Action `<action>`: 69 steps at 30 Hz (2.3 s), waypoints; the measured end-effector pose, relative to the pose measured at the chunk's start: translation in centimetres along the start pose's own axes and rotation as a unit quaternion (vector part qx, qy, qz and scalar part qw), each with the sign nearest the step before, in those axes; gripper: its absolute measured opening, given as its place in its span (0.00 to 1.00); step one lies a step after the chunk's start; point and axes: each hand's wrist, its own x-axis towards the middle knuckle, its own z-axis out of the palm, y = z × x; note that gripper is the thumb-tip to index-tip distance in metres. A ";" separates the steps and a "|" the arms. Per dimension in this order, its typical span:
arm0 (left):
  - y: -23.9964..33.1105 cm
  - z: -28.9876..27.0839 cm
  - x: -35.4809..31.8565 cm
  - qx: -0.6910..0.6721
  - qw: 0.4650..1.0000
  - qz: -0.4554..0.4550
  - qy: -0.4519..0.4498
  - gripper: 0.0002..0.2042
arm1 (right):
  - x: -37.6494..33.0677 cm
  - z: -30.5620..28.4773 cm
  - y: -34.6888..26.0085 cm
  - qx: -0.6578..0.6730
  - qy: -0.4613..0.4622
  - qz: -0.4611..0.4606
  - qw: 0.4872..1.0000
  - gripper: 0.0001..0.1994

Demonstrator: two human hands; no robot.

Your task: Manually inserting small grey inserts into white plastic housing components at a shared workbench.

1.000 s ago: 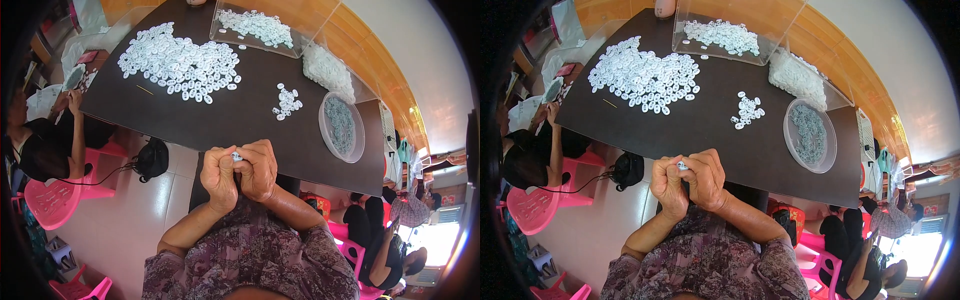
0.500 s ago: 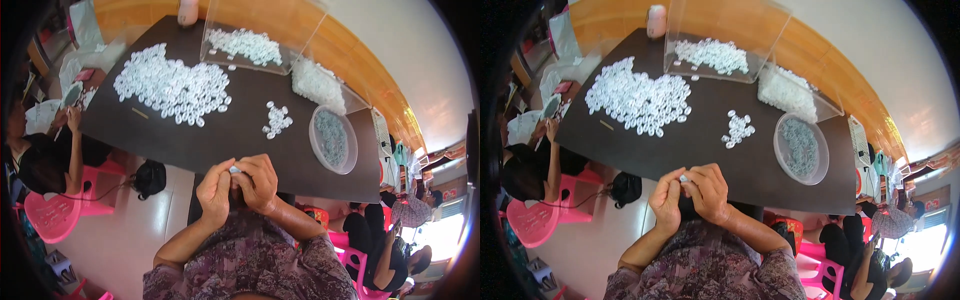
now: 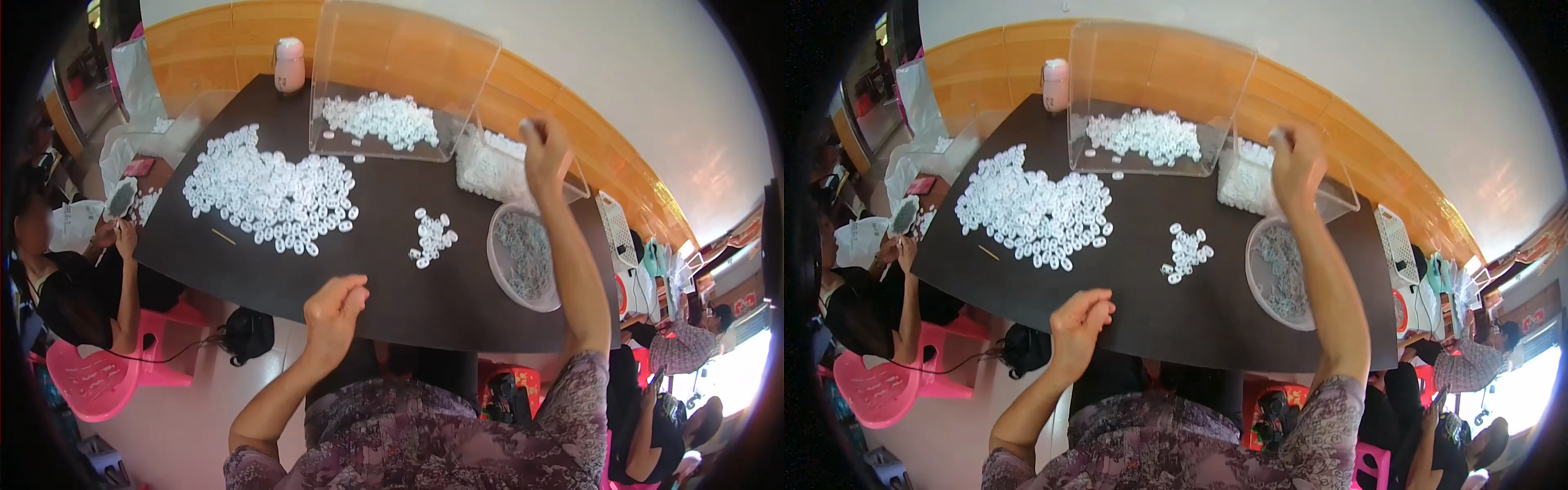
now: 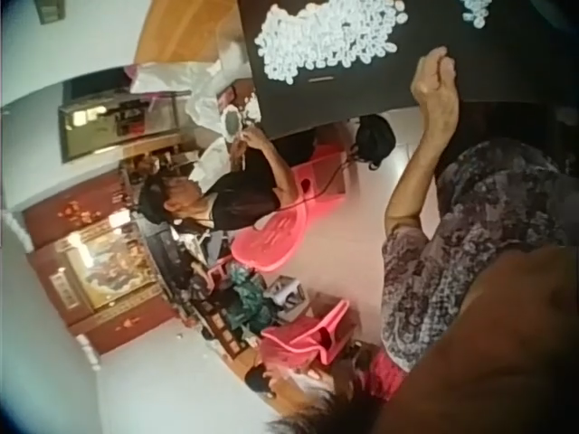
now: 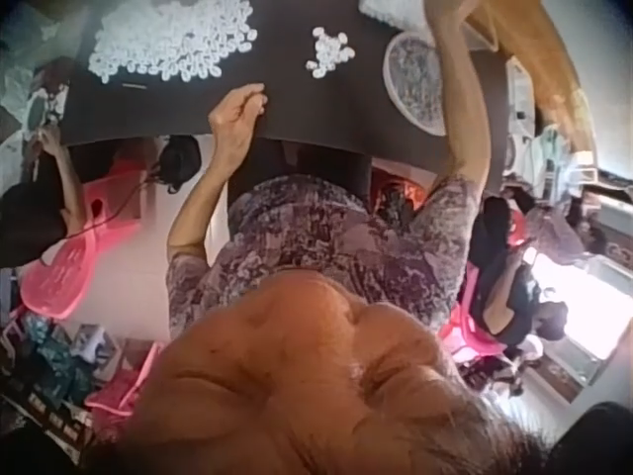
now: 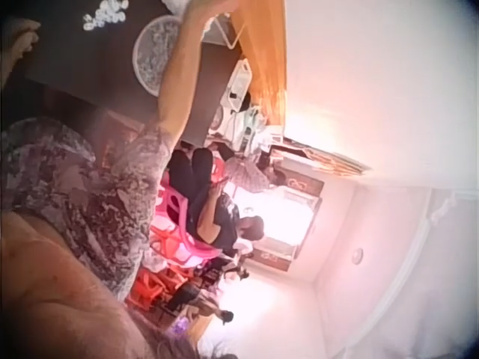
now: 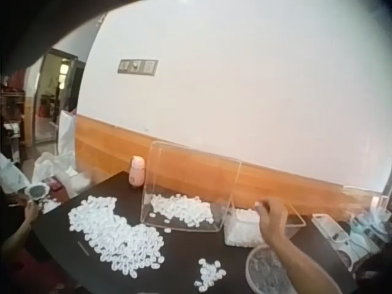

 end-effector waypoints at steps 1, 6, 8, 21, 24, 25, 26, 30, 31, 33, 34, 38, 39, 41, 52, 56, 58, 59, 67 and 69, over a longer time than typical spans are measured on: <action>-0.2 0.3 0.3 -0.063 0.997 -0.049 0.014 0.07 | 1.2 0.6 2.0 -0.038 0.009 -0.042 0.998 0.07; -0.8 0.1 1.8 -0.160 0.981 -0.111 0.007 0.09 | 4.9 1.8 5.8 -0.127 -0.059 0.004 0.990 0.07; -0.6 0.1 2.2 -0.152 0.980 -0.130 -0.003 0.09 | 4.8 2.8 7.0 -0.177 -0.176 0.035 0.968 0.05; -2.3 5.4 8.0 0.288 0.923 0.236 -0.098 0.09 | -5.9 -1.7 -5.7 0.062 -0.111 -0.235 0.964 0.07; -2.7 6.4 8.5 0.292 0.909 0.268 -0.125 0.07 | -8.6 -2.2 -6.8 0.083 -0.147 -0.221 0.960 0.09; -2.7 6.5 8.5 0.291 0.909 0.270 -0.126 0.07 | -9.1 -2.2 -6.9 0.082 -0.146 -0.220 0.961 0.09; -2.8 6.5 8.6 0.291 0.908 0.271 -0.128 0.06 | -9.6 -2.3 -6.8 0.093 -0.153 -0.203 0.963 0.09; -2.6 6.6 8.6 0.314 0.896 0.279 -0.141 0.04 | -11.2 -2.5 -6.8 0.134 -0.168 -0.146 0.966 0.08; -2.5 6.7 8.5 0.314 0.896 0.279 -0.141 0.04 | -11.7 -2.4 -6.7 0.133 -0.167 -0.147 0.966 0.08; -2.2 6.8 8.2 0.352 0.875 0.308 -0.129 0.07 | -12.6 -2.3 -6.9 0.144 -0.202 -0.143 0.958 0.07; -2.2 6.6 8.1 0.353 0.874 0.307 -0.129 0.07 | -13.1 -2.4 -7.2 0.150 -0.211 -0.142 0.955 0.07; -2.3 5.8 7.9 0.346 0.877 0.301 -0.142 0.05 | -15.2 -2.2 -7.6 0.143 -0.246 -0.113 0.952 0.06; -2.2 5.5 7.9 0.330 0.888 0.282 -0.153 0.05 | -15.6 -2.2 -7.6 0.143 -0.246 -0.112 0.952 0.06; -2.1 4.9 8.1 0.307 0.905 0.251 -0.156 0.05 | -16.6 -1.8 -7.8 0.172 -0.248 -0.071 0.951 0.06; -1.8 6.0 9.4 0.345 0.896 0.205 -0.189 0.02 | -18.4 -0.8 -9.6 0.165 -0.278 -0.083 0.943 0.06; -1.6 6.2 9.8 0.356 0.891 0.209 -0.190 0.03 | -18.9 -0.3 -10.4 0.167 -0.279 -0.103 0.940 0.05; -1.7 6.2 9.7 0.360 0.889 0.212 -0.186 0.03 | -19.2 -0.1 -10.5 0.158 -0.282 -0.124 0.938 0.05; -1.8 6.3 9.7 0.358 0.893 0.209 -0.177 0.03 | -19.3 0.1 -10.6 0.146 -0.283 -0.146 0.936 0.06; -0.6 3.6 8.5 0.208 0.956 0.148 -0.146 0.04 | -18.8 -0.5 -11.3 0.150 -0.272 -0.202 0.929 0.07; -0.1 2.3 7.2 0.129 0.983 0.073 -0.112 0.06 | -19.0 -0.8 -11.4 0.164 -0.269 -0.192 0.930 0.07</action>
